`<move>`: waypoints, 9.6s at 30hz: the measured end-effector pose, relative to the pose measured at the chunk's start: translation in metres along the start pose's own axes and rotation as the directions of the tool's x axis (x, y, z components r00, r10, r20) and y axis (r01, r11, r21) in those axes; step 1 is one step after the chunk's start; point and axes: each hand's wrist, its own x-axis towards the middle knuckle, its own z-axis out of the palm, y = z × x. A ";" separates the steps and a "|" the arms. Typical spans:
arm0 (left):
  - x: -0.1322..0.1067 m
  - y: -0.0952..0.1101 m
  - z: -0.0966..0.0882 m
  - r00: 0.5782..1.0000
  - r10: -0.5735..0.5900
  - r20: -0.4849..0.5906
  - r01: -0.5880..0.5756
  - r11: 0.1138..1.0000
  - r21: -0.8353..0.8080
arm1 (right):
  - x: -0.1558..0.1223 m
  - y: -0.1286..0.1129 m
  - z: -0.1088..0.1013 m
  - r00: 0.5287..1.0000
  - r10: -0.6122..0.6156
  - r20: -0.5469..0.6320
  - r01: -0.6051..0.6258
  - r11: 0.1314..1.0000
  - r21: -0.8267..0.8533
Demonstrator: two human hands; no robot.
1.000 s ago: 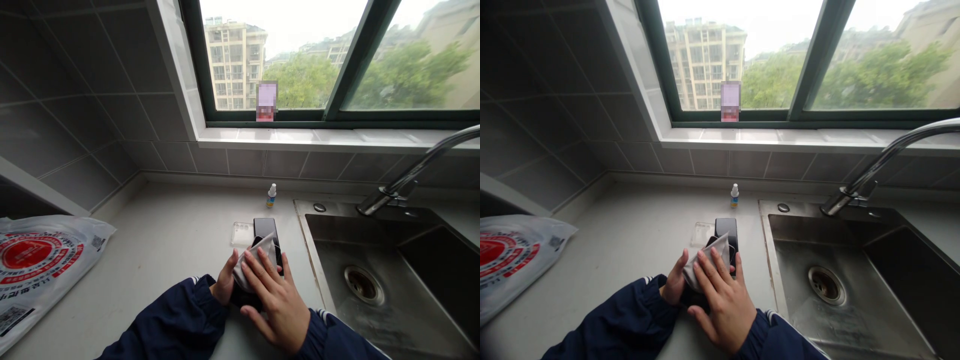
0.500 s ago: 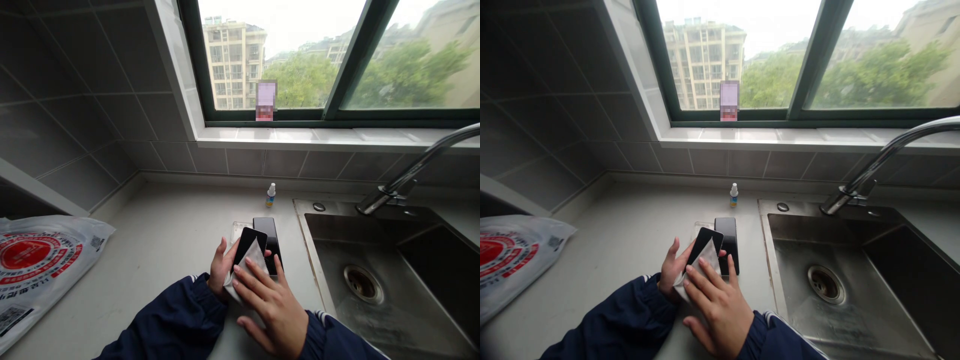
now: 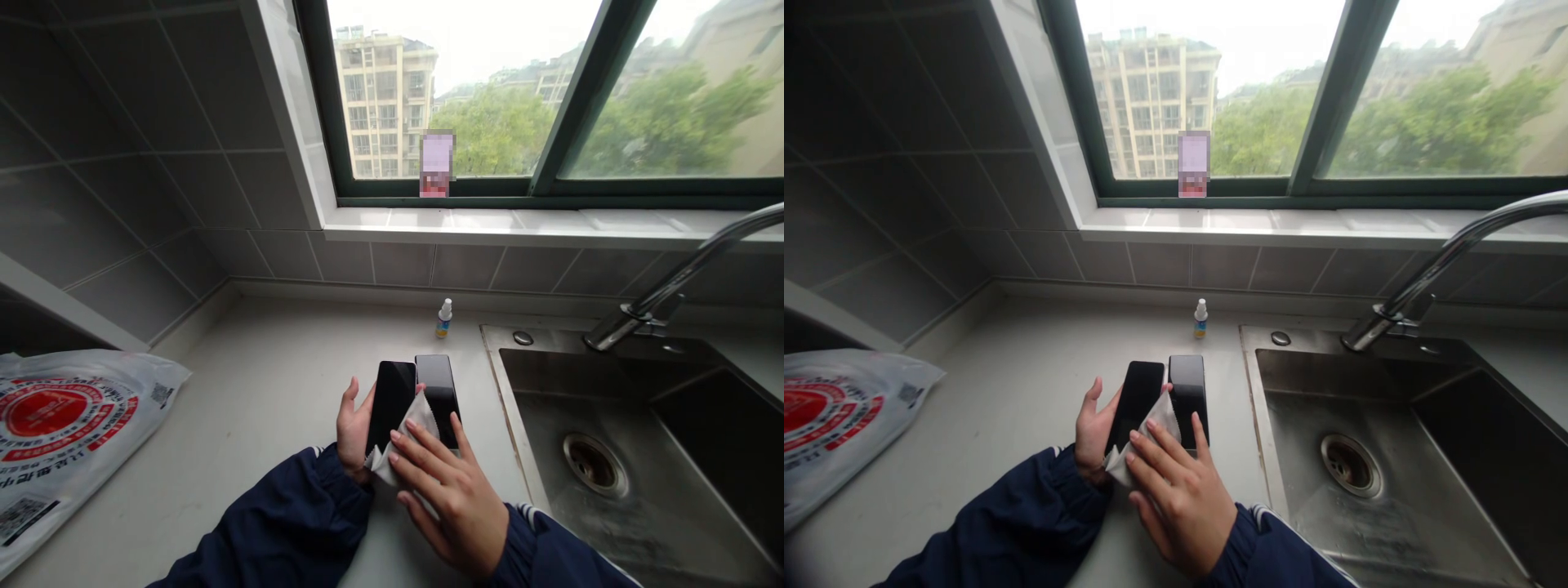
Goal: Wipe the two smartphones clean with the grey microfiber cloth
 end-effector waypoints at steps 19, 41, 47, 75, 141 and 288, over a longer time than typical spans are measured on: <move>-0.001 -0.013 -0.008 0.986 -0.114 0.118 0.112 0.993 0.025 | -0.004 0.009 0.016 0.959 0.244 -0.142 -0.262 0.957 -0.126; -0.006 -0.022 -0.021 0.949 -0.178 0.262 0.090 0.944 0.317 | -0.004 0.011 0.015 0.928 0.330 -0.173 -0.349 0.932 -0.098; -0.006 -0.024 -0.021 0.956 -0.131 0.264 0.028 0.932 0.361 | -0.004 0.012 0.016 0.943 0.300 -0.142 -0.316 0.943 -0.106; -0.005 -0.015 -0.010 0.981 -0.158 0.115 0.152 0.987 0.057 | 0.002 -0.009 0.005 0.997 0.023 0.077 -0.018 0.998 -0.068; -0.002 -0.011 -0.002 0.996 -0.054 0.072 0.053 0.998 0.015 | -0.005 0.001 0.006 0.993 0.116 -0.031 -0.118 0.991 -0.057; -0.002 -0.015 -0.002 0.979 -0.092 0.180 0.069 0.990 0.125 | -0.005 0.011 0.025 0.879 0.441 -0.180 -0.467 0.872 -0.144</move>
